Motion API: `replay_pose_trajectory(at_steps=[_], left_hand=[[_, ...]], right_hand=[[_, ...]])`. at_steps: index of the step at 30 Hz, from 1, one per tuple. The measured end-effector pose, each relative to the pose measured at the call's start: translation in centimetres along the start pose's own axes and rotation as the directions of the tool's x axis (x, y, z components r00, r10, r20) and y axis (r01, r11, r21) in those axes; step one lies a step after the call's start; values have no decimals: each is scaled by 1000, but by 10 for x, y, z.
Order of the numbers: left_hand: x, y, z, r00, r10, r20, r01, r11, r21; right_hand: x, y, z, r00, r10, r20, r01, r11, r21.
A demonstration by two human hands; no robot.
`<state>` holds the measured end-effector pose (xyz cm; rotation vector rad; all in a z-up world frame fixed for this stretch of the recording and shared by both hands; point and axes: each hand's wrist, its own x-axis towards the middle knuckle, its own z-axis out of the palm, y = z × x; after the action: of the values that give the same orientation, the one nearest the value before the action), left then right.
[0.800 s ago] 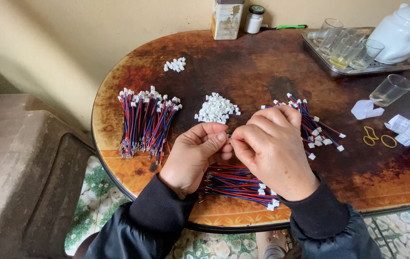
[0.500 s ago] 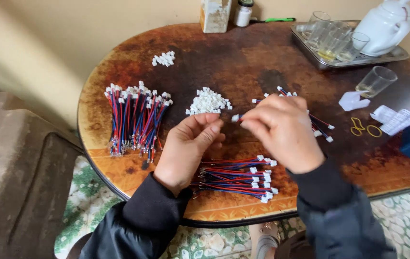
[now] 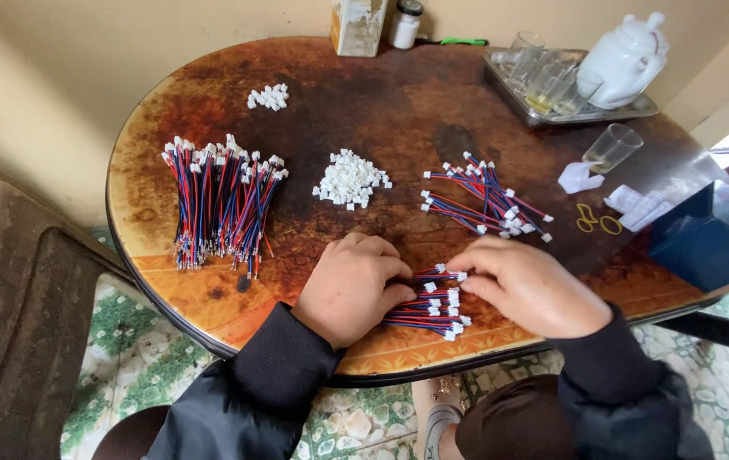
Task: Attaching small plastic connectors to the ends of wire bundles at a table
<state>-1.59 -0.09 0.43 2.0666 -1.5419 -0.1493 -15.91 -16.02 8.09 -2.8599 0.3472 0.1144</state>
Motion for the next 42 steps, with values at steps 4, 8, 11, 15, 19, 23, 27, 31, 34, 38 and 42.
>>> replay_pose_trajectory(at_steps=[4,8,11,15,19,23,27,31,34,38,42], left_hand=[[1,2,-3,999,-27,33,27,1000,-12],[3,-1,0,997,-51,53,54,997,-54],[3,-3,-6,995,-80,60,84,994,-65],[1,2,-14,988,-139,-73,129,984,-126],[-13,24,-49,960,-105,-259,78,990,-115],[-20,37,-63,926,60,-372,-85,995,-51],[-13,28,-43,905,121,-408,-181,977,-112],[-13,21,-45,915,75,-396,-184,952,-246],[-16,10,-55,942,29,-334,-100,975,-197],[-16,-12,-61,945,-53,-324,3,988,-152],[-11,-18,-49,951,-118,-285,75,985,-158]], right_hand=[[-1,22,30,973,-107,-205,112,994,14],[2,31,34,922,-146,-358,190,978,89],[-1,39,22,936,-39,-351,138,955,264],[-5,38,9,916,96,-390,81,908,412],[-4,16,-2,891,47,-452,132,924,358],[-6,-21,-11,861,-93,-499,247,936,252],[-8,-46,-15,830,-231,-508,359,918,168],[-5,-42,-16,820,-267,-506,393,906,160],[-5,-34,-22,811,-286,-510,406,903,141],[0,1,-19,862,-144,-487,316,903,292],[7,-10,-21,881,-144,-451,218,969,118]])
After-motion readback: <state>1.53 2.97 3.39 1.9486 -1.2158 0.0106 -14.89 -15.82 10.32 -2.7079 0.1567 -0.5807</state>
